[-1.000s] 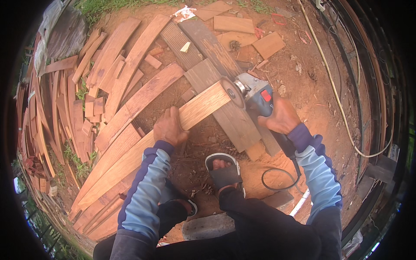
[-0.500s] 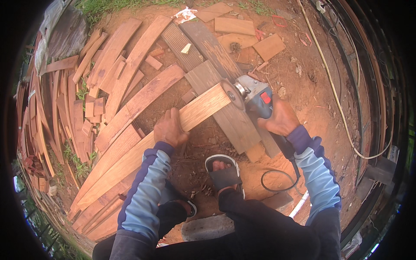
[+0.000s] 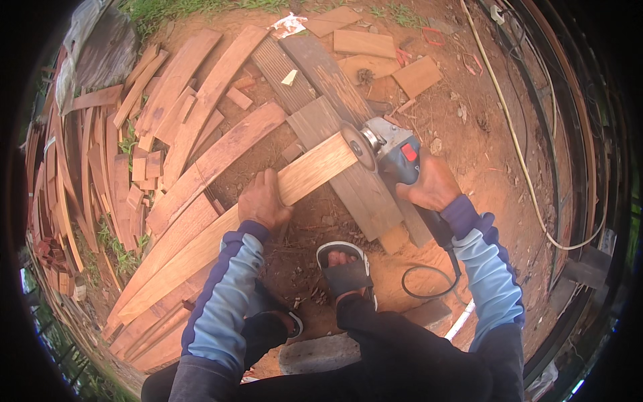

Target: The person uses an angle grinder to cut several wooden planks into smaller pieces. They repeatedly pick up planks, position them on a support, cut them, and place the cut pieces aside. The work area is outdoors with scattered wood and debris.

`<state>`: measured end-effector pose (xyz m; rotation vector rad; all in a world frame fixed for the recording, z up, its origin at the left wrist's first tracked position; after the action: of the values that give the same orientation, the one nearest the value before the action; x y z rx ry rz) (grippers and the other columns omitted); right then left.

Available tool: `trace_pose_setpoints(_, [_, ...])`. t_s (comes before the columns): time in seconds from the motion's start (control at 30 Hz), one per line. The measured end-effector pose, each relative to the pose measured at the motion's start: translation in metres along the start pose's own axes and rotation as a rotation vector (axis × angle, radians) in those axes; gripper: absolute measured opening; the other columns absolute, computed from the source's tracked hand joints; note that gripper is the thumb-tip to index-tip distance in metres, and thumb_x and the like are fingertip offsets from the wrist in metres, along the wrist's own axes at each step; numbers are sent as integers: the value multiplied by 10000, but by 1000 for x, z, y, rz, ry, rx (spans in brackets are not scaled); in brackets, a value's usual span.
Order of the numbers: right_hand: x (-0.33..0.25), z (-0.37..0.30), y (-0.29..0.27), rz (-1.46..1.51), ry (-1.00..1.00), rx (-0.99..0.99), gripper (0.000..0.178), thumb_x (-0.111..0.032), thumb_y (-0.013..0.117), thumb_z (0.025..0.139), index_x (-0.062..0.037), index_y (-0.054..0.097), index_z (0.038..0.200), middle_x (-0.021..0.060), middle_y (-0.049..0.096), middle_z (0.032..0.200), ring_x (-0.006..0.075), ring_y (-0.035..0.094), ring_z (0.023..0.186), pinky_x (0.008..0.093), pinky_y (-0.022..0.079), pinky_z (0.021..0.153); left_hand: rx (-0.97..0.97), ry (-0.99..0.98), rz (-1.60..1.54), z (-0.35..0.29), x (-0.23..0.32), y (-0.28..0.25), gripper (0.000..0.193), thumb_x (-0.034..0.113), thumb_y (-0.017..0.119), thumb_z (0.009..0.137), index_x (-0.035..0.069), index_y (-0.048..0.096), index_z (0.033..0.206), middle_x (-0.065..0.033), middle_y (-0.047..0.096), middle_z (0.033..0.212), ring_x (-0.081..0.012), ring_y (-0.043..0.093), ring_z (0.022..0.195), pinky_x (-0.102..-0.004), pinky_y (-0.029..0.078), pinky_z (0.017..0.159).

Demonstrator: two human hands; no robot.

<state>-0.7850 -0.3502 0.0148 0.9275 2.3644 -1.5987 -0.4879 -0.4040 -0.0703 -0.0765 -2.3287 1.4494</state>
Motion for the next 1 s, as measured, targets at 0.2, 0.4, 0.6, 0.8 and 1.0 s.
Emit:
trace_pose_setpoints(0.2, [0, 4, 0, -12, -14, 13, 615, -202, 743, 628, 146, 514, 1081, 300, 651, 845, 415, 671, 801, 428, 526, 720, -8, 7, 1, 0, 0, 1, 568, 279, 793, 649, 58, 478, 1067, -157, 579, 1059, -344, 604, 1038, -433, 510, 874])
trace_pose_setpoints(0.4, [-2, 6, 1, 25, -29, 8, 618, -208, 740, 631, 159, 510, 1071, 308, 648, 833, 407, 675, 784, 421, 530, 712, 7, 5, 5, 0, -1, 1, 602, 290, 816, 629, 62, 477, 1072, -150, 581, 1047, -337, 610, 1024, -423, 510, 879])
trace_pose_setpoints(0.6, [-2, 9, 0, 3, -53, 23, 612, -214, 738, 634, 160, 510, 1062, 311, 646, 835, 404, 677, 778, 423, 530, 707, 5, 12, -1, 0, 0, 0, 581, 281, 799, 636, 57, 474, 1063, -160, 580, 1047, -347, 606, 1027, -424, 507, 876])
trace_pose_setpoints(0.8, [-4, 10, 0, -10, -26, 8, 601, -213, 737, 633, 159, 512, 1048, 321, 643, 840, 416, 674, 783, 428, 529, 712, 17, 16, -2, 0, 0, 0, 564, 275, 796, 633, 52, 480, 1043, -162, 582, 1036, -348, 611, 1013, -424, 510, 865])
trace_pose_setpoints(1.0, [4, 11, 1, -19, 11, 15, 610, -190, 768, 611, 115, 541, 1088, 248, 657, 867, 328, 661, 783, 401, 525, 741, 24, 18, -2, 0, 0, 1, 588, 280, 813, 621, 58, 479, 1049, -156, 584, 1028, -343, 614, 1006, -422, 514, 863])
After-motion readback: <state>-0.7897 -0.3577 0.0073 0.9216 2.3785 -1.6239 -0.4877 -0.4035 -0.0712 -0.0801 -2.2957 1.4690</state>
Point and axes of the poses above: each hand's wrist, its own z-axis towards the middle knuckle, its own y-axis out of the palm, x = y × z, the point moved 10 cm from there along z, towards the middle knuckle
